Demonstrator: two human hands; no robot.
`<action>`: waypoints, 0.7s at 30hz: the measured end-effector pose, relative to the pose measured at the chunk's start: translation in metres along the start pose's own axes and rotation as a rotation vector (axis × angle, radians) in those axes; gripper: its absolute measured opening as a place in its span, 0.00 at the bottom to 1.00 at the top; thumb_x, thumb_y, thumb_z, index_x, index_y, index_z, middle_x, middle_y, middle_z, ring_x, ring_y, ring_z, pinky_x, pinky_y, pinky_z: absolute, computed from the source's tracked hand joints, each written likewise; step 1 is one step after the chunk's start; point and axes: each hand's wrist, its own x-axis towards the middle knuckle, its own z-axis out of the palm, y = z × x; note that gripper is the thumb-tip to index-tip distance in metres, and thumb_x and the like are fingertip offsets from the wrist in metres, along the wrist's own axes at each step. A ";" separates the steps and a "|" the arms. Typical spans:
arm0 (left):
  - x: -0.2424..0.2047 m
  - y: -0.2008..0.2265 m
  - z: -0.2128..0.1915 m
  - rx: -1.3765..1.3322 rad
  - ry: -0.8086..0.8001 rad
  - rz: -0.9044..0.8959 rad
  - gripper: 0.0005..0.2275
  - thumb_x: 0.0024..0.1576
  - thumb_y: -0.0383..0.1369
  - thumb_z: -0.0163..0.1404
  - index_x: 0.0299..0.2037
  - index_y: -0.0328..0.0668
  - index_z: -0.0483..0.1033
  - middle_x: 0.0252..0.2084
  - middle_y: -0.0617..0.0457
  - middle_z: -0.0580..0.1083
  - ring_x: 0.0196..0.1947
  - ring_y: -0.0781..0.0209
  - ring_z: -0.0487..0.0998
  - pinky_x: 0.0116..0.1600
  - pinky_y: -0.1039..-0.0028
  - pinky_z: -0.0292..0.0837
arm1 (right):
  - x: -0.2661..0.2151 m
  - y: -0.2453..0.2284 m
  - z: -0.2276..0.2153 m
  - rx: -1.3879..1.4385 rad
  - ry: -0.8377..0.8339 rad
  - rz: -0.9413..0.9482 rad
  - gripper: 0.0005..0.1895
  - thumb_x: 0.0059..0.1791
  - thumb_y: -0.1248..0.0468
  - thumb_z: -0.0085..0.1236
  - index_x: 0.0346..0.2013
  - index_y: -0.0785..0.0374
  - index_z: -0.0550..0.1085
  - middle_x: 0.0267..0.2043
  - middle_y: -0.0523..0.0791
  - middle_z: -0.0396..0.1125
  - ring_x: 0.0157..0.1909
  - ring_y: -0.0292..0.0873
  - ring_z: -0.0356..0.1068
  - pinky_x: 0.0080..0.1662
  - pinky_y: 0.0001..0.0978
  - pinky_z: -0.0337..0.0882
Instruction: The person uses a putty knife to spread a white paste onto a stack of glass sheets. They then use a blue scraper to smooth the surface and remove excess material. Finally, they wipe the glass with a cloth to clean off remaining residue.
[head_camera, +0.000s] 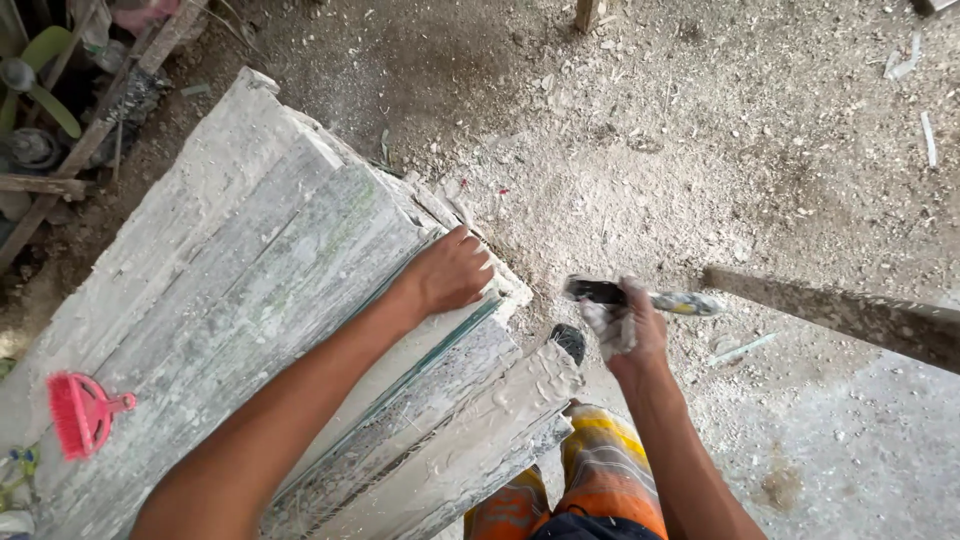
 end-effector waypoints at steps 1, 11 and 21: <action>-0.010 0.006 0.017 0.045 0.162 -0.036 0.14 0.60 0.47 0.49 0.33 0.48 0.80 0.37 0.52 0.79 0.45 0.55 0.78 0.59 0.57 0.66 | -0.001 0.006 0.011 -0.037 -0.035 0.010 0.17 0.54 0.59 0.57 0.42 0.72 0.67 0.35 0.56 0.72 0.30 0.50 0.77 0.35 0.34 0.83; -0.027 0.106 0.074 -0.544 0.691 -0.738 0.27 0.61 0.44 0.45 0.65 0.30 0.70 0.73 0.37 0.59 0.74 0.30 0.50 0.72 0.37 0.41 | 0.029 0.071 0.109 -0.418 0.025 0.302 0.15 0.49 0.63 0.60 0.42 0.76 0.74 0.40 0.62 0.73 0.27 0.52 0.77 0.27 0.34 0.81; -0.053 0.120 0.085 -0.825 0.433 -1.218 0.29 0.64 0.55 0.33 0.67 0.43 0.65 0.79 0.47 0.51 0.79 0.35 0.39 0.70 0.27 0.18 | 0.043 0.083 0.103 -0.496 0.072 0.243 0.15 0.52 0.61 0.60 0.38 0.75 0.74 0.33 0.58 0.73 0.21 0.50 0.73 0.21 0.33 0.77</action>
